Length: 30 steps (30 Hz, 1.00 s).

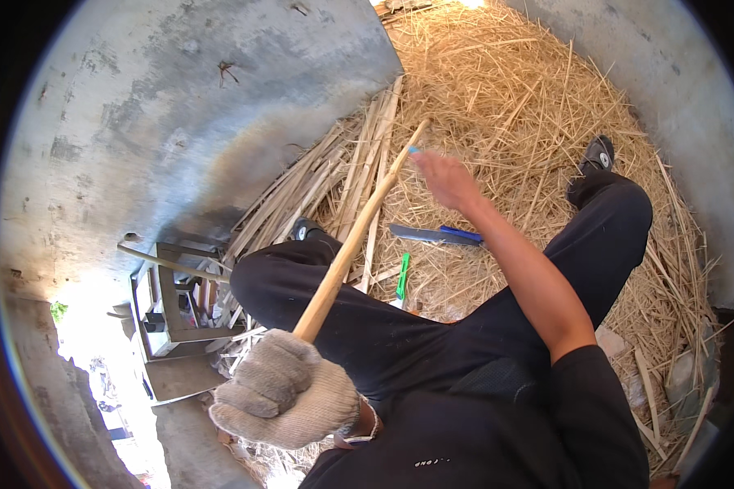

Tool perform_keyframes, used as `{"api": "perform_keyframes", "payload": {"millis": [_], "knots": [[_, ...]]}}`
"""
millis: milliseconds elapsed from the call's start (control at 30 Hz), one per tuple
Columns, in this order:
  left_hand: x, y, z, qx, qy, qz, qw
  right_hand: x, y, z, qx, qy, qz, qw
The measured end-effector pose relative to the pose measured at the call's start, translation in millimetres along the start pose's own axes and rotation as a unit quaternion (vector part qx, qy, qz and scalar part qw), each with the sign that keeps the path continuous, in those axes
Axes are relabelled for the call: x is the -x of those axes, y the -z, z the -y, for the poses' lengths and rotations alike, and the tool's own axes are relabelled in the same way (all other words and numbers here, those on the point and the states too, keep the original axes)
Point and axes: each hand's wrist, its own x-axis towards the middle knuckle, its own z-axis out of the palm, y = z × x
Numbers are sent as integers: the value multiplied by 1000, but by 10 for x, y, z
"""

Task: The person sits on a straw-covered floor and uses a utility knife to peel the outer layer off a long, thin wooden stick. They hold the stick with a gloved left hand and scrape the surface with the knife in their right hand, creating wood shavings.

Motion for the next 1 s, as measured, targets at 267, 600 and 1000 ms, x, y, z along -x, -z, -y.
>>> {"api": "perform_keyframes", "payload": {"millis": [267, 600, 1000], "knots": [[-75, -207, 48, -24, -43, -170, 984, 178, 13, 492, 73, -148, 172, 971], [60, -223, 22, -4, -48, -80, 996, 38, 132, 35, -42, -182, 100, 977], [103, -78, 51, -14, -59, -30, 998, 241, -11, 435, -65, -171, 160, 970]]}}
